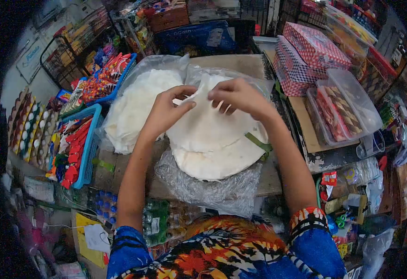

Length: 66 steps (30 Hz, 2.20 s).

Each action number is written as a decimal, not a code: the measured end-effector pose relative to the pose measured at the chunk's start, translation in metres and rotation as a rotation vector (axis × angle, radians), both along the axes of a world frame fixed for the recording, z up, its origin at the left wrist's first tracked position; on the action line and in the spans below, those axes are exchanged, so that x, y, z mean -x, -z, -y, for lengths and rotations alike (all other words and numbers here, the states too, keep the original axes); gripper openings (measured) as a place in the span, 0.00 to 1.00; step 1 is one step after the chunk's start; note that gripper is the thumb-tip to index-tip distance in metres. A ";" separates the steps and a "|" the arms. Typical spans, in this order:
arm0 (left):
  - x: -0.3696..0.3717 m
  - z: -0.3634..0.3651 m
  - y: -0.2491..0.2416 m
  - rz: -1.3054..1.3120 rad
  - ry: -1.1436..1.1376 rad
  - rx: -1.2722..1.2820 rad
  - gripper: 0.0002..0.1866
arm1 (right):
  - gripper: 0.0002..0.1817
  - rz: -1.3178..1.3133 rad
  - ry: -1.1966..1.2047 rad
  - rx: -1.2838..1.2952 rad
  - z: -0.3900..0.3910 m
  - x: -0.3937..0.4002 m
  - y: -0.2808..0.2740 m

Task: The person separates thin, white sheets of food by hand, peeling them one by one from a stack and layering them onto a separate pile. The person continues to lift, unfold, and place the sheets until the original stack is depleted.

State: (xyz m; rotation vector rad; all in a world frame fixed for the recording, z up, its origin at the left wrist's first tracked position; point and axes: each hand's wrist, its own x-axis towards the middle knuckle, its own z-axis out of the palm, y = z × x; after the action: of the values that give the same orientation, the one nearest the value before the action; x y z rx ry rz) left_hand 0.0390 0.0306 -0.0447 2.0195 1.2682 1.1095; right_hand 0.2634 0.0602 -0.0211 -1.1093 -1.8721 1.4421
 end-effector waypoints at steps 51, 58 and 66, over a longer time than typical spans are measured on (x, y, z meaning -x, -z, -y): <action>-0.019 0.005 0.006 0.092 -0.038 0.126 0.09 | 0.18 -0.086 0.091 0.038 0.001 0.022 0.026; -0.003 -0.003 0.005 0.302 -0.072 0.175 0.09 | 0.13 -0.262 0.203 0.009 -0.011 0.014 0.032; -0.009 0.006 -0.008 0.325 0.138 0.348 0.17 | 0.09 -0.253 0.030 -0.186 -0.006 0.016 0.034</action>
State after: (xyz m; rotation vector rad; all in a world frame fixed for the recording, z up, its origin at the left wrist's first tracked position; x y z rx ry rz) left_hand 0.0485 0.0245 -0.0367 1.5711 1.0534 1.0204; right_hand 0.2476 0.0662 -0.0546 -0.8225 -1.7607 1.2950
